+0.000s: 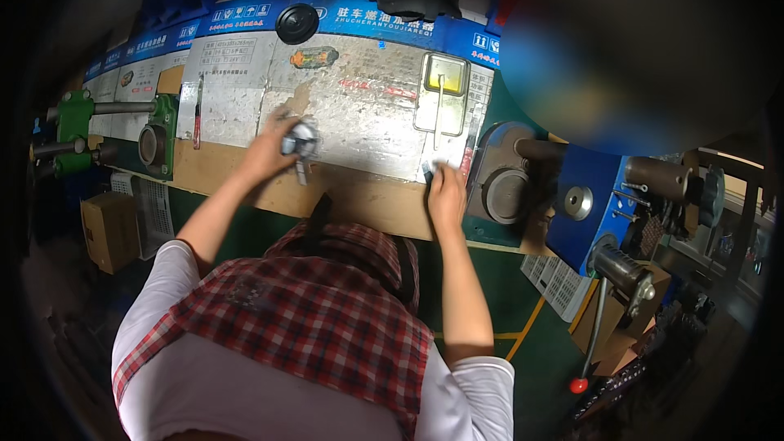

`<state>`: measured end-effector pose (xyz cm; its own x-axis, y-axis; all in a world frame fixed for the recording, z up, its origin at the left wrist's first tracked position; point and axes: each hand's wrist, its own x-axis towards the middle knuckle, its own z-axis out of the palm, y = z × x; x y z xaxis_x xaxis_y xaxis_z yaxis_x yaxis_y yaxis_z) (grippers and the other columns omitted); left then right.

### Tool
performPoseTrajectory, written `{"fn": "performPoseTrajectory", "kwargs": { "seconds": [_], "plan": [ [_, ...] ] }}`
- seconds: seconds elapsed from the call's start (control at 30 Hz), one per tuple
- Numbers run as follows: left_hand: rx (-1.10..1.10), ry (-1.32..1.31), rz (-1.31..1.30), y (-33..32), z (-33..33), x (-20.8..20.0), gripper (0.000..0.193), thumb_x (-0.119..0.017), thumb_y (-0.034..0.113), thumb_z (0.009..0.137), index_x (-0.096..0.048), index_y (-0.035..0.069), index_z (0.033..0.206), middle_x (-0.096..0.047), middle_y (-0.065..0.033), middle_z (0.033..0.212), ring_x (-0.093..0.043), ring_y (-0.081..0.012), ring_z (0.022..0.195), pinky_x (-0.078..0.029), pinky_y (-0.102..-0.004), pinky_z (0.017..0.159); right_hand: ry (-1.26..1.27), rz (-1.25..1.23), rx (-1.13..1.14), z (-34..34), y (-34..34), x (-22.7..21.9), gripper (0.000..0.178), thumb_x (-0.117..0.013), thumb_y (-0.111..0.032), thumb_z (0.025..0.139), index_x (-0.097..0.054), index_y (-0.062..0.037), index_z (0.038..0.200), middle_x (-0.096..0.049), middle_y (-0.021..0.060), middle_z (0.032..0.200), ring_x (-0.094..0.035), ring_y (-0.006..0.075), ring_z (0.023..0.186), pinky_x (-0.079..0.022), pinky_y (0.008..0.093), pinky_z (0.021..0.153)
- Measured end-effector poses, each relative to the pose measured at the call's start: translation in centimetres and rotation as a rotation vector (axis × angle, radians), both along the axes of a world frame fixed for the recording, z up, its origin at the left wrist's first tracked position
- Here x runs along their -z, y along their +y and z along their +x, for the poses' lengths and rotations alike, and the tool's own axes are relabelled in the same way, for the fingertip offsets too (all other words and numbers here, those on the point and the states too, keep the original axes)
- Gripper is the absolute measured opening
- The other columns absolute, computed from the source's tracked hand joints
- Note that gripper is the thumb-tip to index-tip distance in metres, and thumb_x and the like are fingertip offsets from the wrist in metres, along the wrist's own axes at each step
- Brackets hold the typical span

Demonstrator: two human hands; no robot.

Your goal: The person assembles mechanical components at a workbench using a manual press and hand tools. They repeatedly place parts into the press, operate the lever, remove the assembled units, and place them on a nearby pallet. The person also retrieves additional parts from a box and moves a blue bin of components across the room.

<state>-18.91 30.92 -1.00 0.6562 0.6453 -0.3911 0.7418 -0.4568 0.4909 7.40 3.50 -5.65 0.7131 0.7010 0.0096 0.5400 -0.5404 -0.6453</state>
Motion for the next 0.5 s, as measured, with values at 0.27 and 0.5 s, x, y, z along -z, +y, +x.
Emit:
{"fn": "performPoseTrajectory", "kwargs": {
  "seconds": [0.27, 0.5],
  "plan": [
    [0.091, -0.254, 0.007, -2.7, -3.2, 6.8, 0.111, -0.085, 0.033, 0.061, -0.02, 0.002, 0.146, -0.02, -0.0224, 0.15, -0.021, -0.0393, 0.139, -0.02, -0.0466, 0.113, -0.209, -0.42, 0.205, 4.5, 11.1, 2.6, 0.026, -0.061, -0.02, 0.086, -0.059, 0.0012, 0.101, -0.057, 0.0203, 0.105, -0.056, 0.0373, 0.101, -0.049, 0.0449, 0.084],
    [0.285, -0.449, 0.104, -6.2, 6.0, 10.5, 0.084, -0.081, 0.042, 0.063, -0.047, 0.007, 0.132, -0.04, -0.0166, 0.138, -0.03, -0.0353, 0.134, -0.021, -0.0526, 0.11, 0.095, -0.139, 0.305, 4.6, 9.8, -1.3, 0.021, -0.055, -0.019, 0.091, -0.05, 0.0018, 0.089, -0.064, 0.0166, 0.08, -0.063, 0.0299, 0.073, -0.049, 0.0425, 0.073]
  ]
}}
